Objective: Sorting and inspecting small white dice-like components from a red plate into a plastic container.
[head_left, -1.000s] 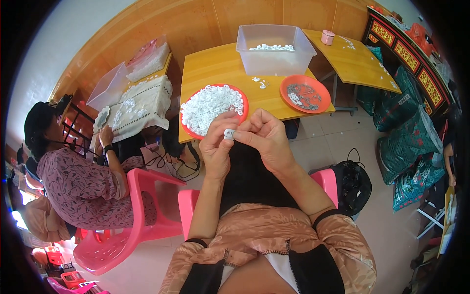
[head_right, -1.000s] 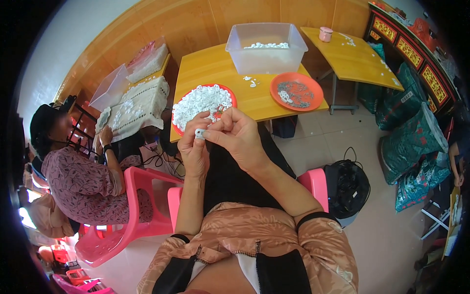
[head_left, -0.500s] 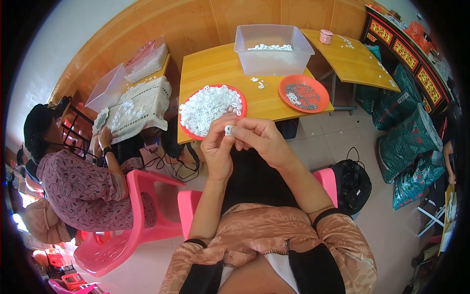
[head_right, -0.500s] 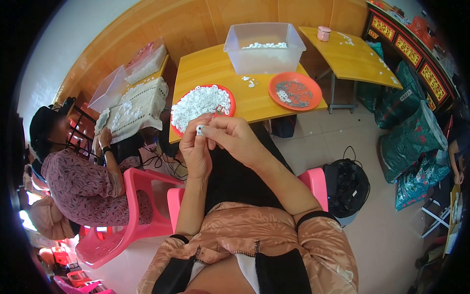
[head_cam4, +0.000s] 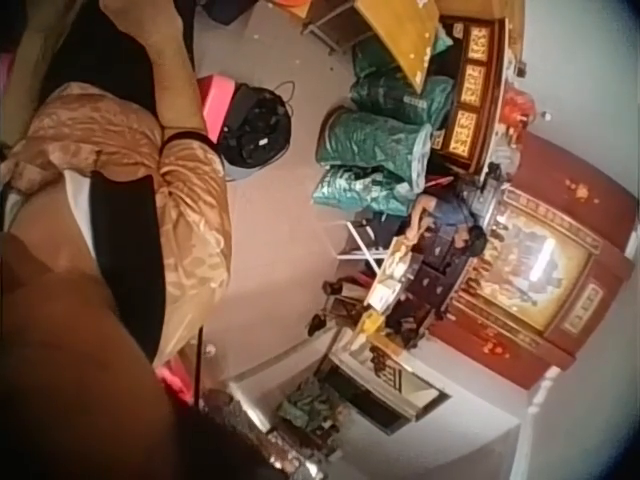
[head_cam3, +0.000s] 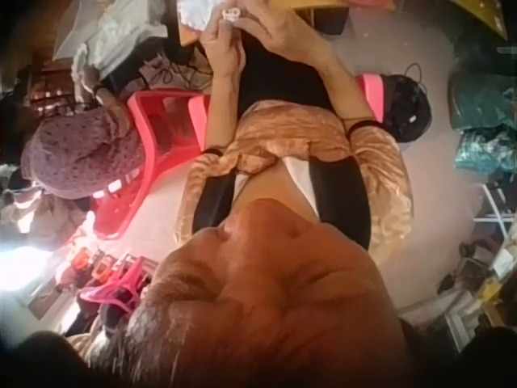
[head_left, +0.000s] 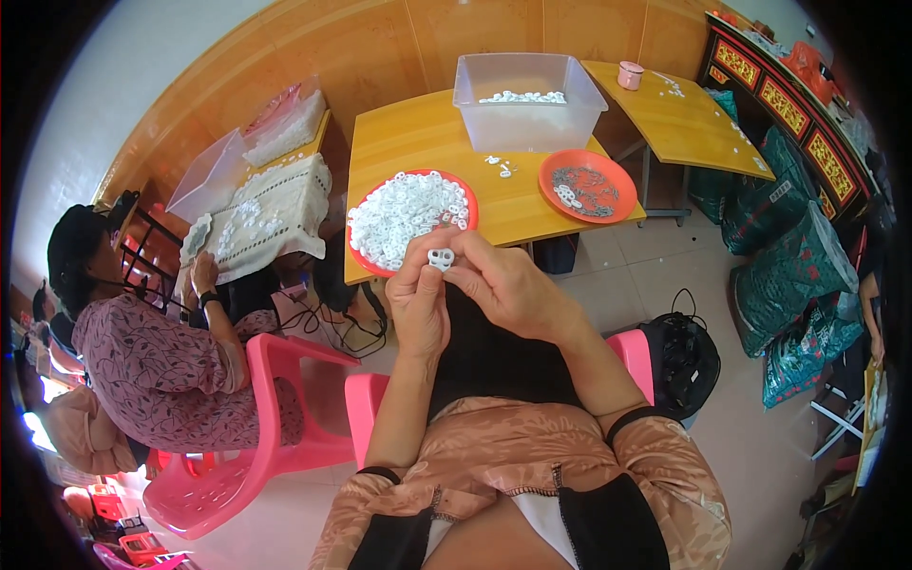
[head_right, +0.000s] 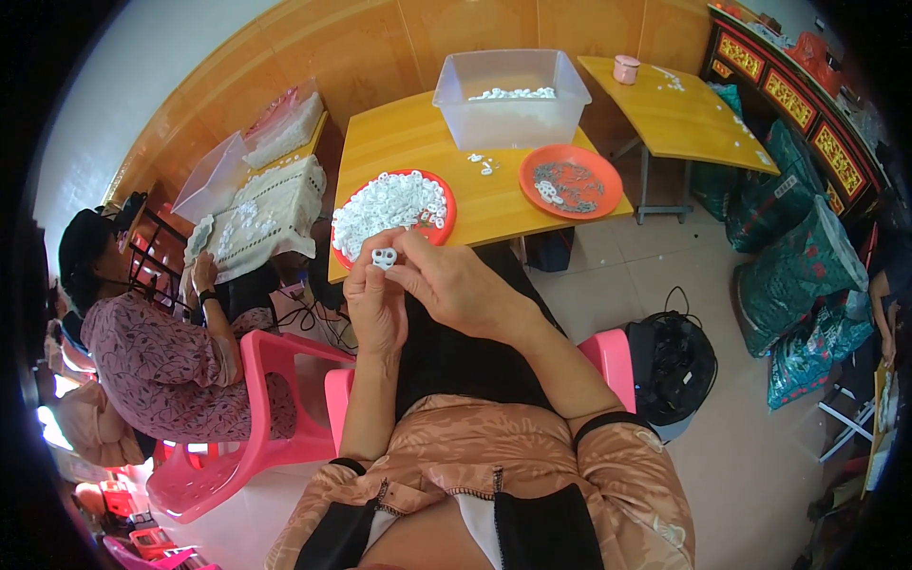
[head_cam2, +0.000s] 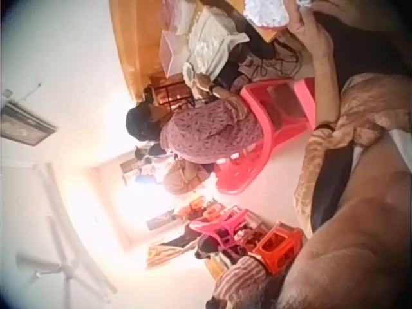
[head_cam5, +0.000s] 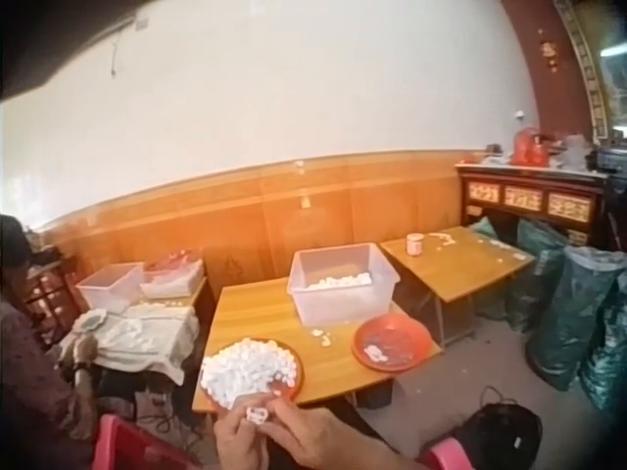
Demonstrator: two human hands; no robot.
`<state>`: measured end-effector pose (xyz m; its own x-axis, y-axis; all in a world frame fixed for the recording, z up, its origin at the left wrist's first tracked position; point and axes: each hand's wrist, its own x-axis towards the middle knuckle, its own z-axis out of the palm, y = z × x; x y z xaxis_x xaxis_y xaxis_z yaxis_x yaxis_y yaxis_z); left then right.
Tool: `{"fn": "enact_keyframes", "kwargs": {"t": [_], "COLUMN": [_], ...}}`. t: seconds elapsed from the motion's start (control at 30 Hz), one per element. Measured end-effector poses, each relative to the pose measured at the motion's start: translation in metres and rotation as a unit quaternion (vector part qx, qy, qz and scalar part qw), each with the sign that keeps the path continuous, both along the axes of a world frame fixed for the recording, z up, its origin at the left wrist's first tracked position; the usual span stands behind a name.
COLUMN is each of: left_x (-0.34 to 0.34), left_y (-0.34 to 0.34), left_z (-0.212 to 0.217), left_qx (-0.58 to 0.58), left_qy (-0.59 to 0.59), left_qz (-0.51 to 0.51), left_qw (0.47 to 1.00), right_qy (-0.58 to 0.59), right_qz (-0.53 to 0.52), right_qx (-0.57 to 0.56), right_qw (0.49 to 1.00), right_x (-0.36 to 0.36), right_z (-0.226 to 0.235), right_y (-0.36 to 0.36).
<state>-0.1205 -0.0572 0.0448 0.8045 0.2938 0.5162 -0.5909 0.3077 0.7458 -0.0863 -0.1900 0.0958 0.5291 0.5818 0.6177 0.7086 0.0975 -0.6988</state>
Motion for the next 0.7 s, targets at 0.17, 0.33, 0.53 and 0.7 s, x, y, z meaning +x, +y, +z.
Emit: {"fn": "enact_keyframes", "kwargs": {"t": [0.17, 0.33, 0.53, 0.7], "left_x": [-0.006, -0.011, -0.014, -0.005], "left_y": [-0.005, -0.03, -0.035, -0.03], "left_z": [0.001, 0.008, 0.006, -0.002], "left_qx": [0.037, -0.035, -0.074, -0.134], "left_qy": [-0.02, -0.028, -0.004, 0.027], "left_qz": [0.011, 0.004, 0.015, 0.017], "left_qw": [0.999, 0.999, 0.997, 0.99], "right_qy": [-0.161, -0.261, -0.265, -0.217], "right_qz": [-0.083, -0.15, -0.171, -0.174], "right_qx": [0.029, 0.075, 0.079, 0.068], "right_qw": [0.983, 0.951, 0.946, 0.958], "right_x": [0.0, 0.004, 0.003, 0.008], "right_z": [-0.014, -0.024, -0.03, -0.042], "right_y": [0.011, 0.015, 0.02, 0.029]}}
